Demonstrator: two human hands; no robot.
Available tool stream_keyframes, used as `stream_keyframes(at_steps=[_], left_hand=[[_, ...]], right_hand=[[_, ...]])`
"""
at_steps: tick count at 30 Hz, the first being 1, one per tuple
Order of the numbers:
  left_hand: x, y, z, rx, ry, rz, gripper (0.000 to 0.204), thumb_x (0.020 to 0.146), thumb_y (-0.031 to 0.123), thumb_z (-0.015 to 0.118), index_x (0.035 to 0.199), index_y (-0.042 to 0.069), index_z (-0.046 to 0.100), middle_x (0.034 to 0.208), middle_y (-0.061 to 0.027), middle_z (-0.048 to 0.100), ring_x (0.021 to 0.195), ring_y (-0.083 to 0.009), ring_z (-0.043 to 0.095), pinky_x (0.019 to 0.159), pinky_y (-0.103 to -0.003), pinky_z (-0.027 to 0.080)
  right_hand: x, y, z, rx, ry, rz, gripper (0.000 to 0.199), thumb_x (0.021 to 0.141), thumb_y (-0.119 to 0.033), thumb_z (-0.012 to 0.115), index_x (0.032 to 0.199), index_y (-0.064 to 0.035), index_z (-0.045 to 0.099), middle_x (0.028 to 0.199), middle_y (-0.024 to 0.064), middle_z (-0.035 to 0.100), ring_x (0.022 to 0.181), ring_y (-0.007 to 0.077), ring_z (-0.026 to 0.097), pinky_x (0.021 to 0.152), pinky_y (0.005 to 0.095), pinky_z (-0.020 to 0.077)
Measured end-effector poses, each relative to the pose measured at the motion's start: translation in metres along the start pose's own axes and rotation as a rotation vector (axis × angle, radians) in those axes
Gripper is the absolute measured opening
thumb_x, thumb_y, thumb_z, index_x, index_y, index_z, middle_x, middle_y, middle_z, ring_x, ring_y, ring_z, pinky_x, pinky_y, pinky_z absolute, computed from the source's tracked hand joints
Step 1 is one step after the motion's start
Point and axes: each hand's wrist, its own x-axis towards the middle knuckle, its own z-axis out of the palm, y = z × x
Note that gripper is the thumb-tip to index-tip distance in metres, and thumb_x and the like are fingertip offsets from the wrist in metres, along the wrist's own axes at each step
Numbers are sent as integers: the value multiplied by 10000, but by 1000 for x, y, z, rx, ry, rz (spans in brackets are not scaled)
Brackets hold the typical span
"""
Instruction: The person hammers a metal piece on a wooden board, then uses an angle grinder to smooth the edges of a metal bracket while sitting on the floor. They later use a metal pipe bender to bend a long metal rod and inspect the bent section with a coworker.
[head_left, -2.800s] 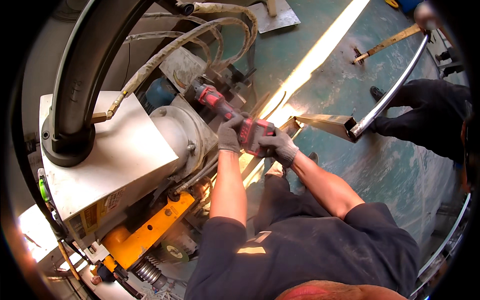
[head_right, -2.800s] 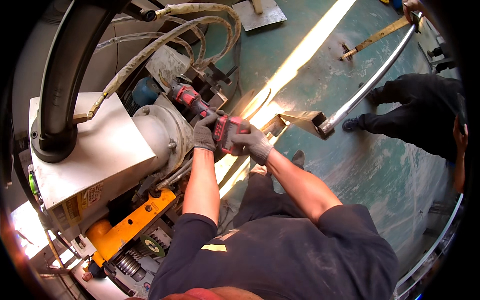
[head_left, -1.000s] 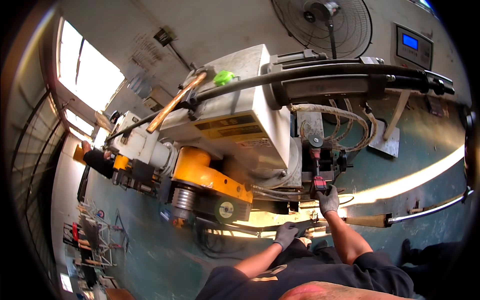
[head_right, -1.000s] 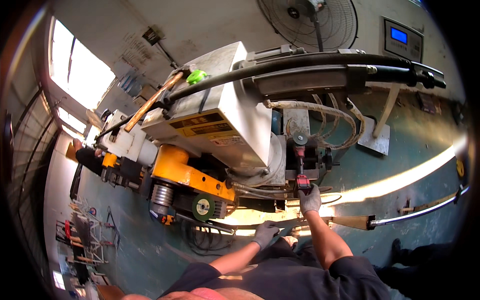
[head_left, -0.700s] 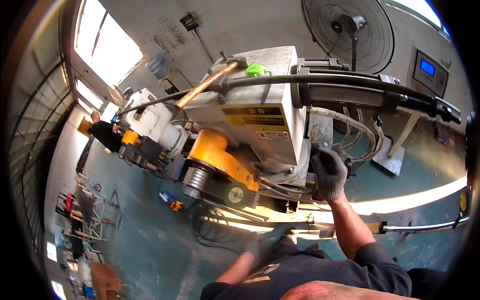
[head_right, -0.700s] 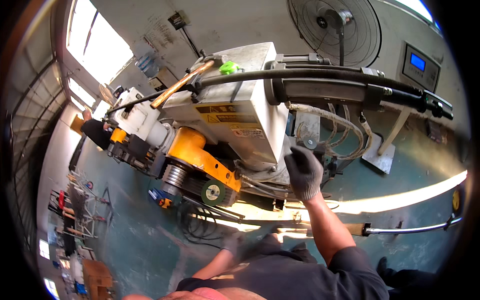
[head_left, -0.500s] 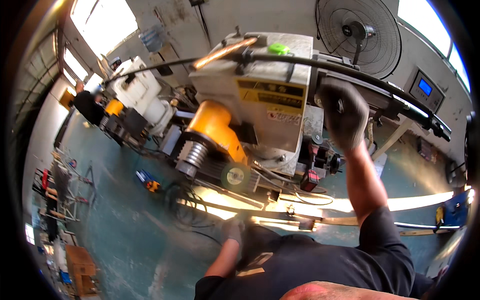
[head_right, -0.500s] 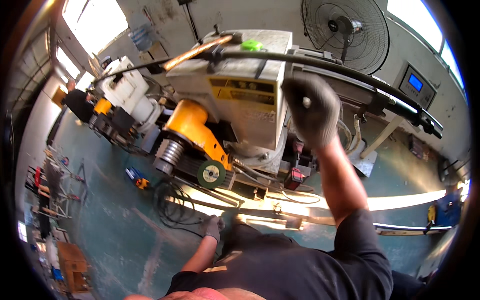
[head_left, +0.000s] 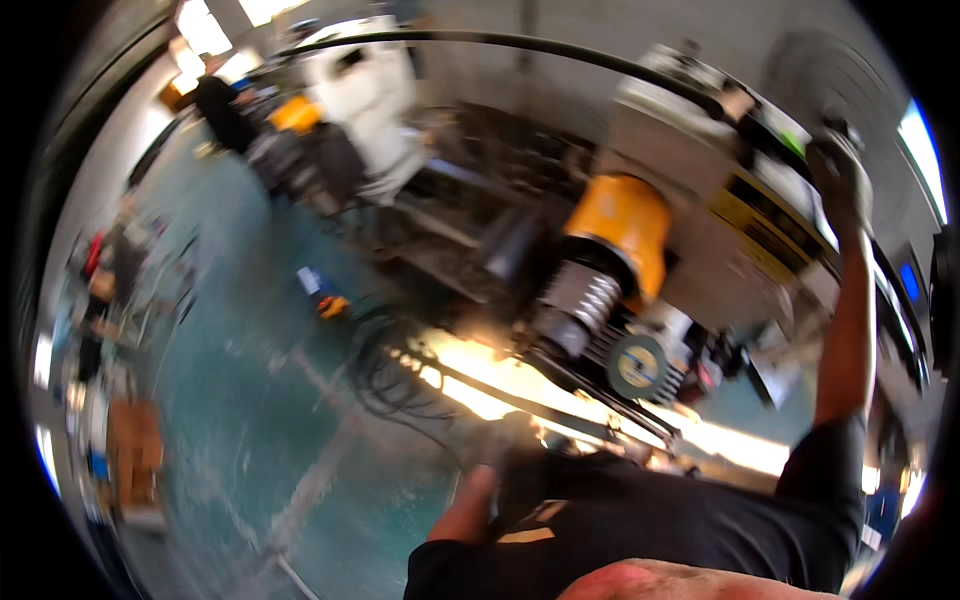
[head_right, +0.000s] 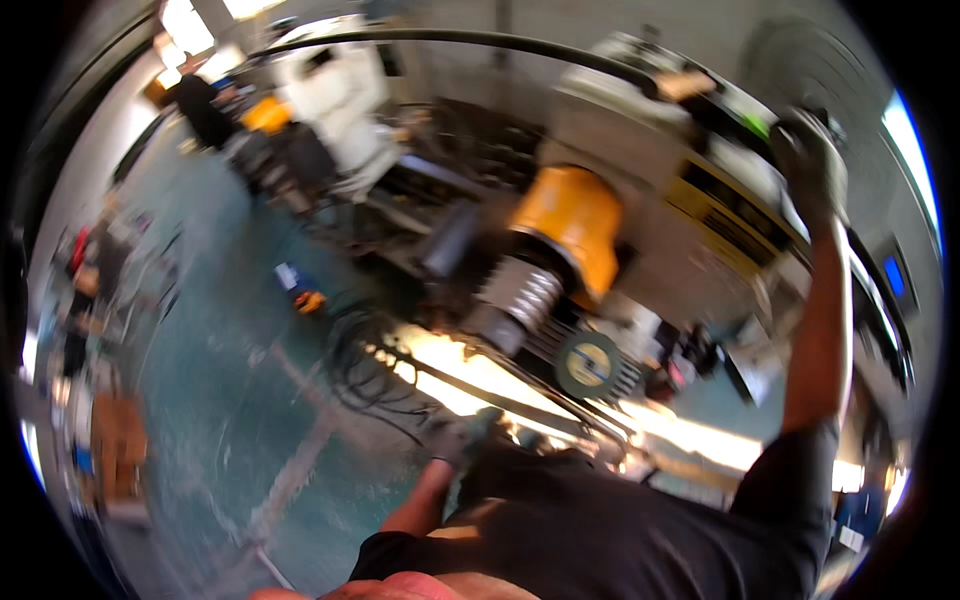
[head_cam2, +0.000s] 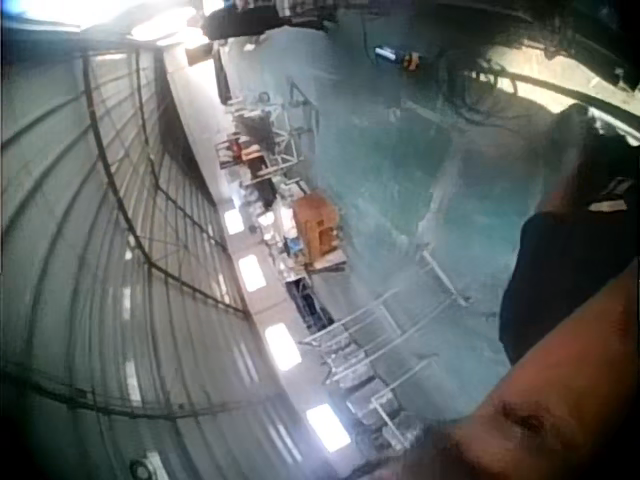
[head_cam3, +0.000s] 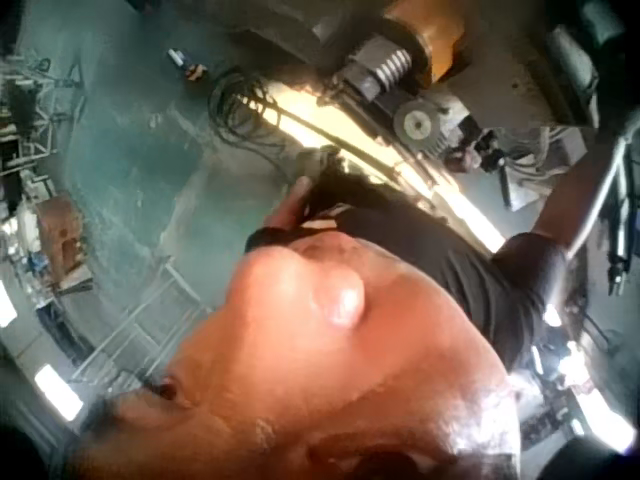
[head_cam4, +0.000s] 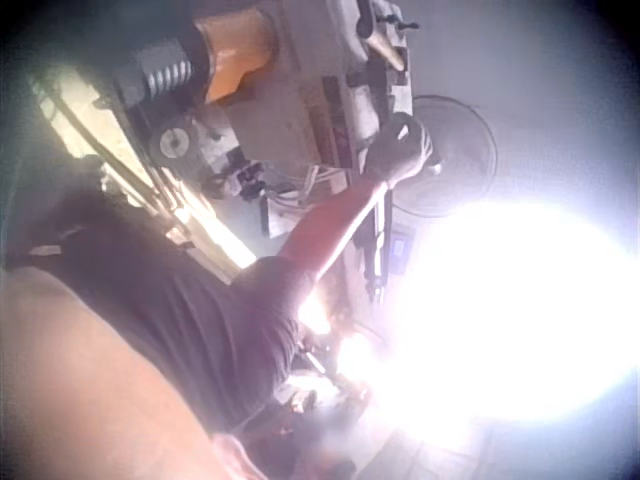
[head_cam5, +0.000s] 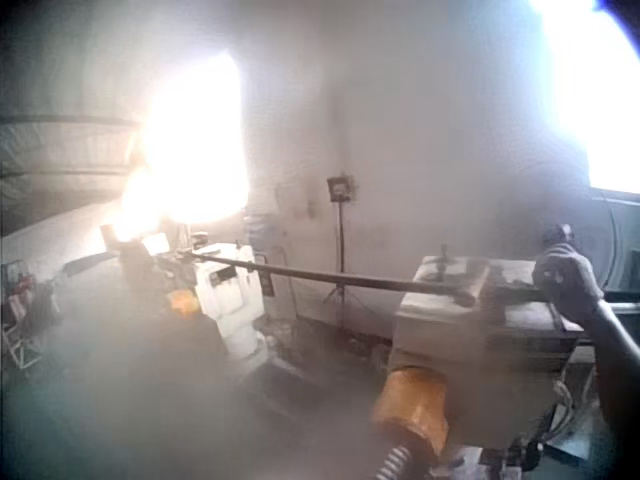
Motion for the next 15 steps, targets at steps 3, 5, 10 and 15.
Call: stream_keyframes(at_steps=[3,5,10,15], left_hand=[[26,-19,-82,171,160,114,50,972,80,674,990,61,716,866,-104,736,738,-210,700,662,-387,576],[28,4,-71,-432,255,-148,66,940,50,684,998,50,715,862,-101,731,713,-216,699,641,-392,581],[38,-12,-12,-422,234,-290,87,923,-3,643,976,42,696,821,-96,681,686,-196,669,608,-345,548],[77,64,0,-316,-45,-86,112,911,-62,613,948,36,654,733,-27,556,629,-137,528,572,-301,438]], right_hand=[[21,-39,15,27,-160,152,396,1007,-373,723,1248,-74,817,1216,146,814,1109,250,748,1038,394,544],[25,-23,17,102,-220,158,412,1038,-376,752,1232,-17,809,1132,83,814,1056,168,725,1016,359,548],[27,-53,-13,548,-428,241,344,1077,-278,764,1300,-17,795,1139,68,805,1019,116,733,950,279,586],[49,-97,-14,329,-560,329,331,1037,-267,772,1261,-26,811,1115,84,811,1000,162,749,911,324,600]])
